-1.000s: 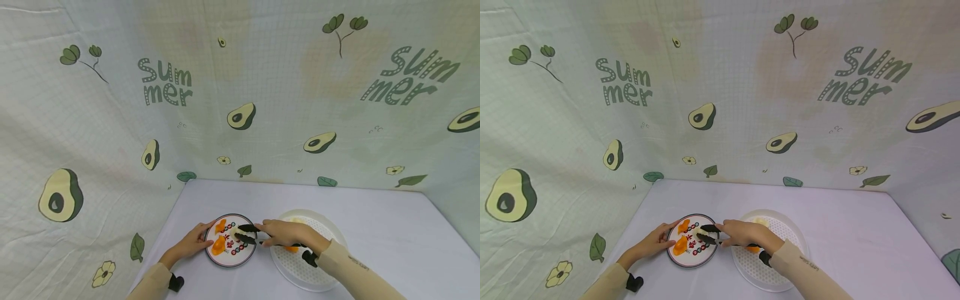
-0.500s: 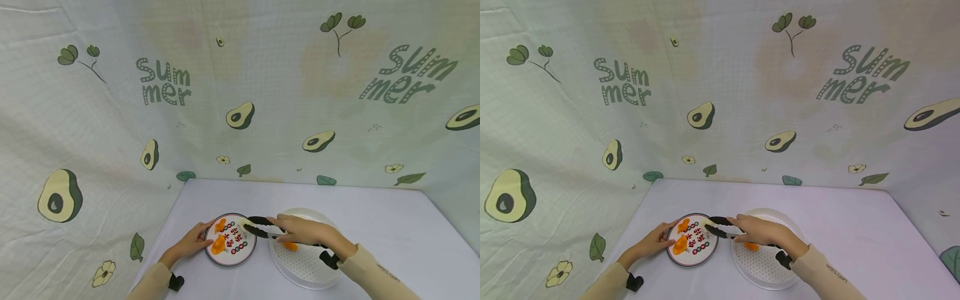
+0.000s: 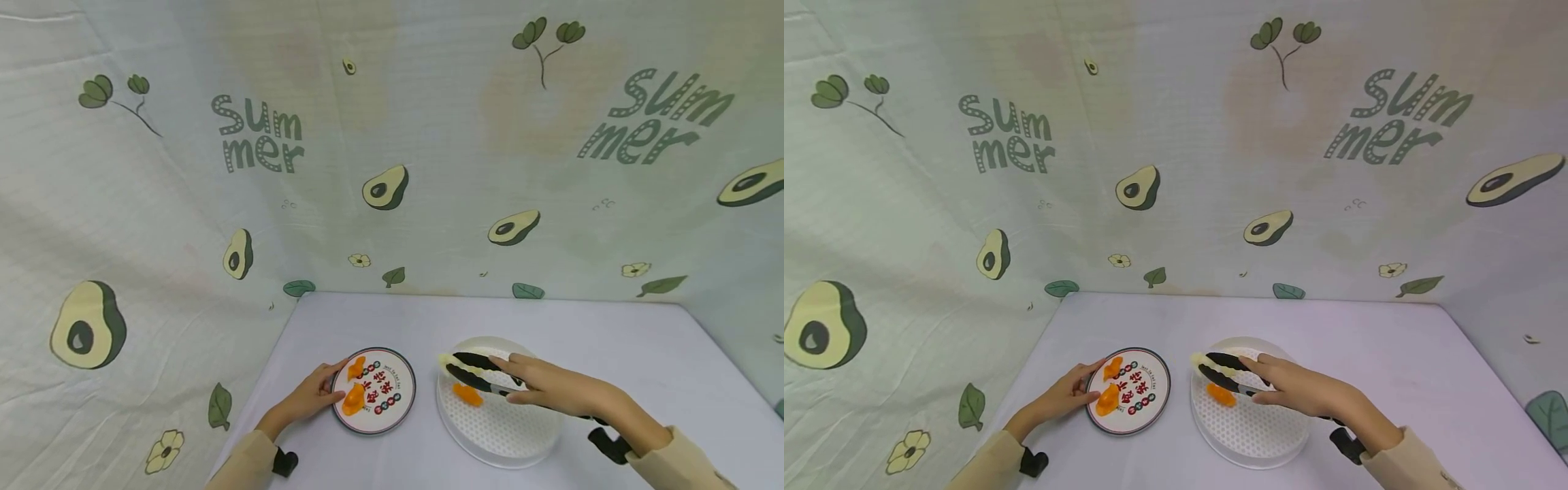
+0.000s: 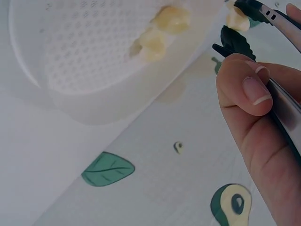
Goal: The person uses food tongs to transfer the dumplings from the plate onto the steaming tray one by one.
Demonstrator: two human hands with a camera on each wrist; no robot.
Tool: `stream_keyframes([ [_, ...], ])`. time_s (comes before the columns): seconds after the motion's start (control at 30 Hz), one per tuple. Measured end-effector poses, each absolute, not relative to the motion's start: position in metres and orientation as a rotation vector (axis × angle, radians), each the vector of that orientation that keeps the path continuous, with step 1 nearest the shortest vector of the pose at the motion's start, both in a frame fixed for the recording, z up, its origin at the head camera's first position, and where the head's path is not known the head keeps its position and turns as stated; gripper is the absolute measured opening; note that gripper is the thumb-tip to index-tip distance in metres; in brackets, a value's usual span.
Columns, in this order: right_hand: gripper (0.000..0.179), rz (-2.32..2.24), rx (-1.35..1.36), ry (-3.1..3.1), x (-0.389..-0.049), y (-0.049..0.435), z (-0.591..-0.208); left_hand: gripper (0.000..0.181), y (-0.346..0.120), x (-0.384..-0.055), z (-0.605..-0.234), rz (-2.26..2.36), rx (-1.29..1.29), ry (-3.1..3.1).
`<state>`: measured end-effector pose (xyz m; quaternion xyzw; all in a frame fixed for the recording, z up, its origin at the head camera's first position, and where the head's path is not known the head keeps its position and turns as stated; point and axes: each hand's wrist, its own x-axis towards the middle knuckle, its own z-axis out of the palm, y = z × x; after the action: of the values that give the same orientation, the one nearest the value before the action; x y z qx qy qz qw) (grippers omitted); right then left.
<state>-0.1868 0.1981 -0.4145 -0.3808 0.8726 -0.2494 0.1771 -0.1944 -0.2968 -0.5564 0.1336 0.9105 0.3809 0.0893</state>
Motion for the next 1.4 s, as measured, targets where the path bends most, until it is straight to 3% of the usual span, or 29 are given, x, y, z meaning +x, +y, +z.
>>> stream_keyframes([
  [0.37, 0.079, -0.688, -0.958, 2.482, -0.177, 0.235, -0.428, 0.069, -0.297, -0.190, -0.553, 1.150, 0.396, 2.713],
  [0.93, 0.077, -0.734, -0.847, 2.466, -0.172, 0.249, -0.449, 0.070, -0.298, -0.193, -0.558, 1.157, 0.374, 2.699],
  [1.4, 0.077, -0.824, -0.916, 2.529, -0.176, 0.240, -0.426, 0.070, -0.294, -0.191, -0.554, 1.143, 0.354, 2.710],
])
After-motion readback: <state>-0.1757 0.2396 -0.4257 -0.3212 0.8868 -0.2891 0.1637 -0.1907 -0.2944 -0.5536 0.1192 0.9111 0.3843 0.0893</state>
